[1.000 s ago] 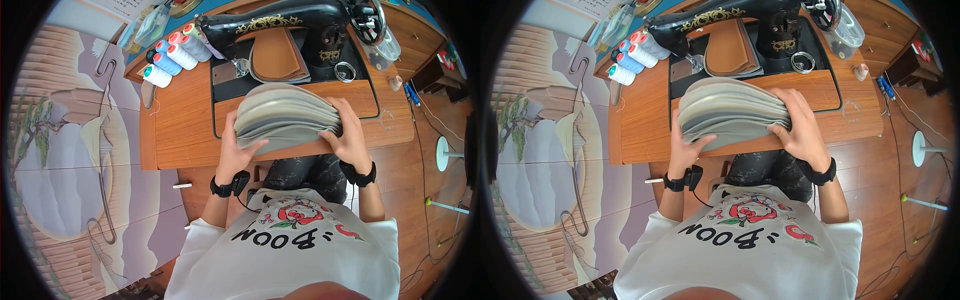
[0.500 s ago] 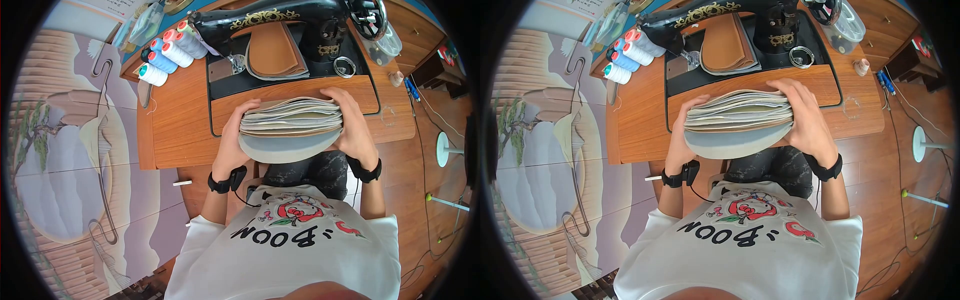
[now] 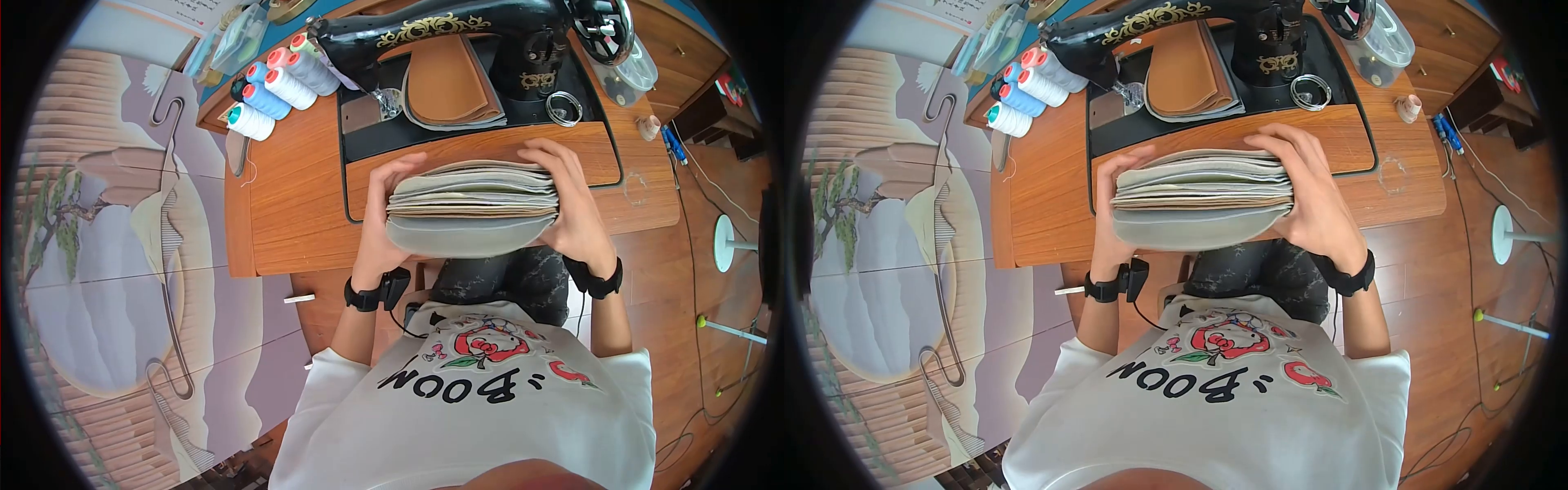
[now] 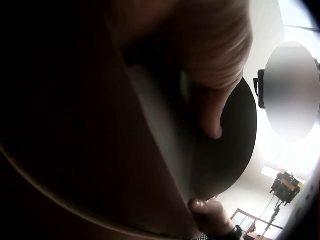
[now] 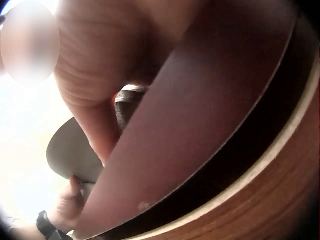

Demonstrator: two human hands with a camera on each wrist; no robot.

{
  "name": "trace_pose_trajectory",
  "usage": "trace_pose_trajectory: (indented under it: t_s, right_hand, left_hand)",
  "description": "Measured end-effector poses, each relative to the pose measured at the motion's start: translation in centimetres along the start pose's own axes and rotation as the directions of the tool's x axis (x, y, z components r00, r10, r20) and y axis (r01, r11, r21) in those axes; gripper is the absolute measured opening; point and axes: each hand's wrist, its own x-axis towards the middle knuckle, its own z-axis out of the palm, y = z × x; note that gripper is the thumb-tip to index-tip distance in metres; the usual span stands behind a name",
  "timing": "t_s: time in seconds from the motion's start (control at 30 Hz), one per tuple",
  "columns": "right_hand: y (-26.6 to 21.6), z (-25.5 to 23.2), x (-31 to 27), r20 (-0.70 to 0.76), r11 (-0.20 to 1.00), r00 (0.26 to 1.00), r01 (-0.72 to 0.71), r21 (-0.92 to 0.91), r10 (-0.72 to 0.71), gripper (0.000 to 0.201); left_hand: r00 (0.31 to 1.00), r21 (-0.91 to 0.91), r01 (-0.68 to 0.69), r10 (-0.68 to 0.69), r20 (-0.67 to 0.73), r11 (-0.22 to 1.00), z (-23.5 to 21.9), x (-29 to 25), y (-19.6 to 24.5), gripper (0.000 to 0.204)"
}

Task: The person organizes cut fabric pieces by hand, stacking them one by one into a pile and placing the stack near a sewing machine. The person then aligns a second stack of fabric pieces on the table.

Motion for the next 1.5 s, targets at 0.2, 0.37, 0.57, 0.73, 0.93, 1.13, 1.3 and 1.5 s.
trace_pose_trajectory:
  t_s: [0.2, 0.37, 0.57, 0.73, 0.93, 1.13, 1.3, 1.5]
  right_hand:
    - [1.0, -0.5, 0.0, 0.135, 0.999, 0.99, -0.032, -0.019, 0.034, 0.062]
    - [0.5, -0.1, 0.2, 0.076, 1.0, 0.997, -0.003, 0.004, 0.002, 0.058]
    - [1.1, -0.4, 0.0, 0.179, 0.999, 0.983, -0.046, 0.018, 0.042, 0.056]
    - [0.7, -0.5, 0.3, 0.068, 0.997, 0.997, 0.051, -0.058, -0.047, 0.055]
    - [1.4, -1.1, -0.5, 0.216, 0.979, 0.964, -0.124, -0.161, 0.158, 0.055]
    - [-0.9, -2.0, -0.8, 0.28, 0.909, 0.9, -0.385, 0.157, 0.333, 0.045]
    - [-1.5, -1.5, -1.2, 0.437, 0.767, 0.784, -0.582, 0.27, 0.441, 0.051]
    - [-2.2, -1.1, -0.6, 0.571, 0.574, 0.724, -0.674, 0.465, 0.387, 0.053]
  left_hand:
    - [1.0, -0.029, 0.018, -0.017, 0.013, 0.999, 0.3, 0.4, 0.2, 0.089]
    - [0.995, 0.215, 0.088, -0.098, 0.035, 0.973, -0.4, 0.8, 1.7, 0.078]
    - [0.996, 0.204, 0.091, -0.093, 0.004, 0.975, -0.6, 0.0, 0.8, 0.065]
    - [0.987, 0.22, 0.157, -0.157, -0.018, 0.963, -0.6, 0.2, 1.1, 0.073]
    - [0.968, 0.439, 0.172, -0.234, 0.09, 0.882, -2.1, -0.6, 1.0, 0.079]
    - [0.938, 0.155, 0.296, -0.317, 0.139, 0.943, -2.1, 0.5, 4.7, 0.086]
    - [0.633, -0.095, 0.765, -0.717, 0.292, 0.636, -4.4, -0.4, 6.8, 0.071]
    - [0.561, -0.166, 0.828, -0.805, 0.194, 0.536, -6.1, -2.9, 6.5, 0.044]
